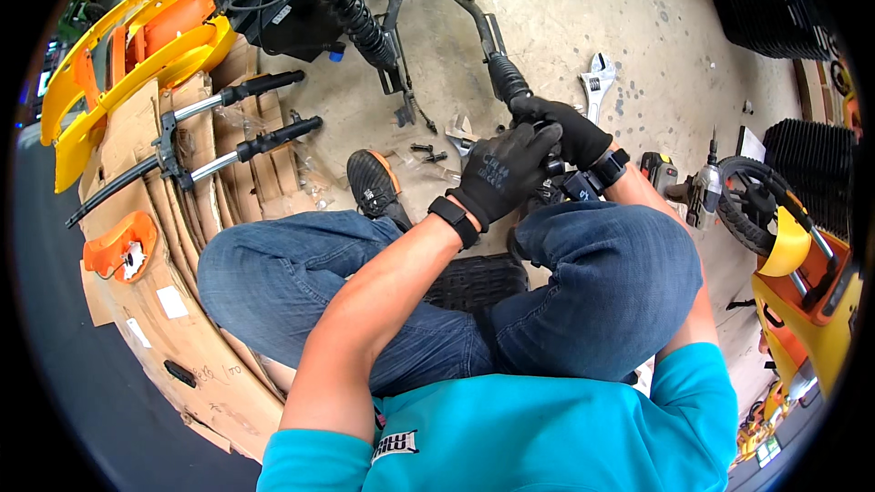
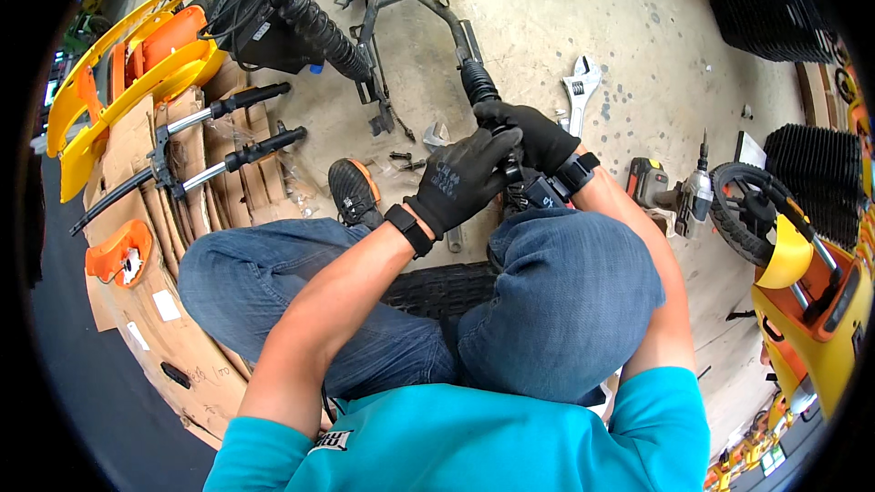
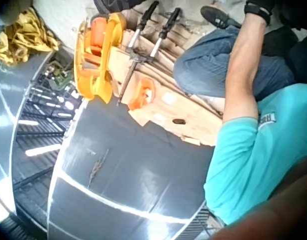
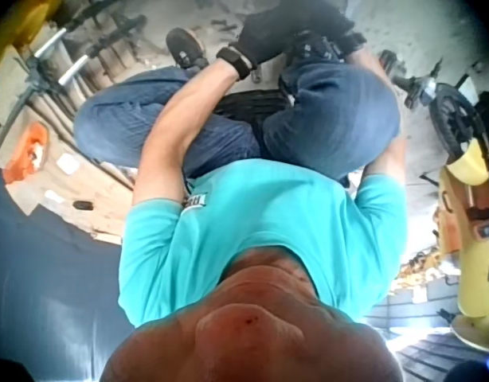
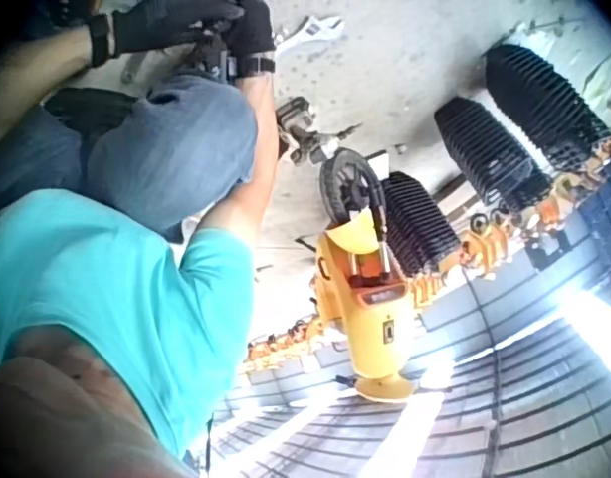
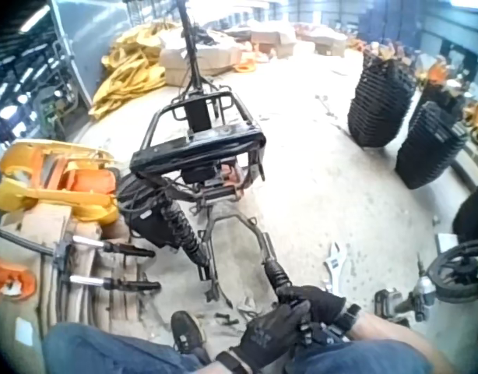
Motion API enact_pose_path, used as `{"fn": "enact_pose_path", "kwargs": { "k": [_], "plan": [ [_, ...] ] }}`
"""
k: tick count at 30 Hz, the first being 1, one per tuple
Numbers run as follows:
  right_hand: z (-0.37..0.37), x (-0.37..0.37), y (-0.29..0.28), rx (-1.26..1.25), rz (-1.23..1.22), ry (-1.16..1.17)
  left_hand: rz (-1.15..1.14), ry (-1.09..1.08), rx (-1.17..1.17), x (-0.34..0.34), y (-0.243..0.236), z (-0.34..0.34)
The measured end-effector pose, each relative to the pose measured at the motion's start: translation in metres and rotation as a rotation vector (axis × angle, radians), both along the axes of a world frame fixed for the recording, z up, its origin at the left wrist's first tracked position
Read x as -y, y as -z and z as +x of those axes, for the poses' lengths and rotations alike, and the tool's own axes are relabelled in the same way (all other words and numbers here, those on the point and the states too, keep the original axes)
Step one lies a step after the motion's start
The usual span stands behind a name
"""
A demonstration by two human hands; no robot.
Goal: The person installs a rear shock absorber onto a vehicle frame by hand, aligning the component with the upper mount and inserting a bolt to secure it.
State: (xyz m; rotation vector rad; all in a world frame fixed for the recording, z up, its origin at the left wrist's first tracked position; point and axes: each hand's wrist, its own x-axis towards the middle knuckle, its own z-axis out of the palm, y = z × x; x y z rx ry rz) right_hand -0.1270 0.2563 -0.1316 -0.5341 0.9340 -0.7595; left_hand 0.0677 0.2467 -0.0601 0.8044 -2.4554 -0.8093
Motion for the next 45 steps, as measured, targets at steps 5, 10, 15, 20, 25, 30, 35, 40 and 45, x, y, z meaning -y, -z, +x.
{"fn": "enact_pose_path", "kwargs": {
  "k": [5,10,15,20,25,30,35,40,45],
  "plan": [
    [-0.018,-0.002,-0.007,-0.305,-0.214,0.019,0.029,-0.02,0.013,0.011,-0.013,-0.013],
    [-0.029,-0.005,-0.011,-0.17,-0.01,0.133,0.05,-0.021,-0.006,0.003,-0.005,-0.018],
    [-0.016,-0.009,-0.054,-0.364,0.138,0.138,0.366,-0.193,-0.126,0.007,0.01,-0.005],
    [-0.014,-0.018,-0.061,-0.719,-0.013,-0.017,1.207,-0.555,-0.308,0.044,0.059,0.026],
    [-0.011,-0.041,-0.062,-0.859,-0.126,-0.12,1.553,-0.625,-0.674,0.068,0.074,0.042],
    [-0.006,-0.064,-0.047,-0.95,-0.345,-0.232,1.644,-0.525,-0.853,0.073,0.098,0.041],
    [0.012,-0.079,-0.057,-0.947,-0.353,-0.197,1.698,-0.399,-0.855,0.061,0.099,0.033],
    [0.017,-0.085,-0.058,-1.067,-0.313,-0.23,1.677,-0.497,-0.659,0.059,0.092,0.03],
    [0.0,-0.103,-0.021,-1.185,-0.541,-0.216,1.633,-0.505,-0.469,0.06,0.098,0.031]
  ]
}}
